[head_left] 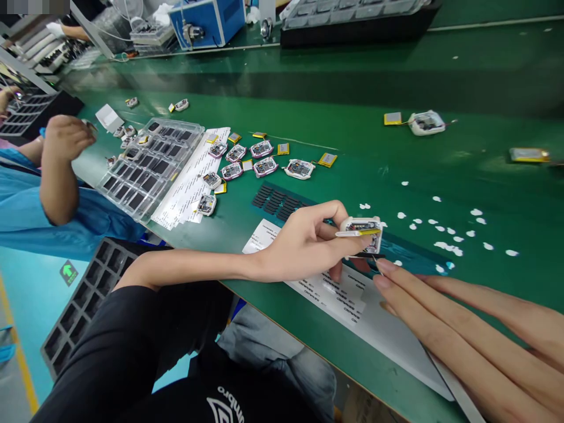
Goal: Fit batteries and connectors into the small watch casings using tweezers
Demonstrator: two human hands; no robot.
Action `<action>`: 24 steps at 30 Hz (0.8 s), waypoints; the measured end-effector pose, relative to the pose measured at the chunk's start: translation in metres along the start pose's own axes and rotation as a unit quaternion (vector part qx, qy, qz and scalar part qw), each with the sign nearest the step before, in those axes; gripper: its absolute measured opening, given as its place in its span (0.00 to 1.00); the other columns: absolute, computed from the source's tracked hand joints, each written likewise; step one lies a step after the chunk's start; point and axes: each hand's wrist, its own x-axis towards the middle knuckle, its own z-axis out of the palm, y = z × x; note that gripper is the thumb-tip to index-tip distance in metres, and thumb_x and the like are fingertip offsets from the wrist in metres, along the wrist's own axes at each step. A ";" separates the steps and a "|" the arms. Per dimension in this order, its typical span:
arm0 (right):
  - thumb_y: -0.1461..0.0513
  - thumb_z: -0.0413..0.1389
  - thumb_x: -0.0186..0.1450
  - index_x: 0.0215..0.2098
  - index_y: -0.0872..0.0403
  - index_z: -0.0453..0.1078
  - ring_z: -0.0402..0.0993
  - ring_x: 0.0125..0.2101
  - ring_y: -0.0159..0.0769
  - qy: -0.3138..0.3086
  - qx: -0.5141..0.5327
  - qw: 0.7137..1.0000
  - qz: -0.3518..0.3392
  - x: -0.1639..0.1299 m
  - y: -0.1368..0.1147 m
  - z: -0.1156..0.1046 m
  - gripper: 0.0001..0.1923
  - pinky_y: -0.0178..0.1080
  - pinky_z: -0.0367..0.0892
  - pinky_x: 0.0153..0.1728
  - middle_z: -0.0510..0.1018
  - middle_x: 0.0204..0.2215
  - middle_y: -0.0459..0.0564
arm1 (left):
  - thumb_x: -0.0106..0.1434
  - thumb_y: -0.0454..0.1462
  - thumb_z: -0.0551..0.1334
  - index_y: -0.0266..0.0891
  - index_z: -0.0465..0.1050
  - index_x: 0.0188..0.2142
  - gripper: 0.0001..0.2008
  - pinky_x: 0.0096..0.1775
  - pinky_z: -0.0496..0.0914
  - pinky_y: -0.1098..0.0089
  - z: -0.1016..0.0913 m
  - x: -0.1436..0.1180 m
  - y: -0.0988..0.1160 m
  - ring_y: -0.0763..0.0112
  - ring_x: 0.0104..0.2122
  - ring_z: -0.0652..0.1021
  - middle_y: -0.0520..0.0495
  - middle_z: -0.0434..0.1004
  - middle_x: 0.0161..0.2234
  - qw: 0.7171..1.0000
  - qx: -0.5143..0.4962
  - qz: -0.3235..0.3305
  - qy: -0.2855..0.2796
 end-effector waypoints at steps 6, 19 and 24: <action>0.63 0.43 0.69 0.77 0.49 0.51 0.76 0.60 0.50 0.003 -0.007 0.999 0.033 0.012 -0.011 -0.001 0.37 0.58 0.76 0.53 0.79 0.61 0.46 | 0.56 0.50 0.76 0.43 0.58 0.29 0.27 0.18 0.64 0.75 -0.001 -0.002 -0.001 0.76 0.16 0.74 0.61 0.69 0.18 0.999 0.039 -0.006 -0.001; 0.56 0.42 0.75 0.76 0.36 0.52 0.77 0.60 0.47 -0.005 0.082 0.988 0.127 0.016 -0.027 -0.004 0.31 0.57 0.74 0.59 0.79 0.60 0.40 | 0.59 0.45 0.74 0.43 0.60 0.27 0.23 0.20 0.62 0.75 -0.002 -0.003 -0.001 0.79 0.18 0.69 0.59 0.67 0.17 0.996 0.087 0.016 -0.026; 0.58 0.44 0.74 0.76 0.39 0.53 0.78 0.58 0.48 -0.010 0.104 0.988 0.118 0.012 -0.025 -0.005 0.32 0.56 0.73 0.59 0.80 0.59 0.43 | 0.61 0.45 0.72 0.43 0.59 0.28 0.21 0.20 0.57 0.74 0.000 -0.004 -0.003 0.81 0.17 0.65 0.60 0.63 0.18 0.992 0.118 0.027 -0.021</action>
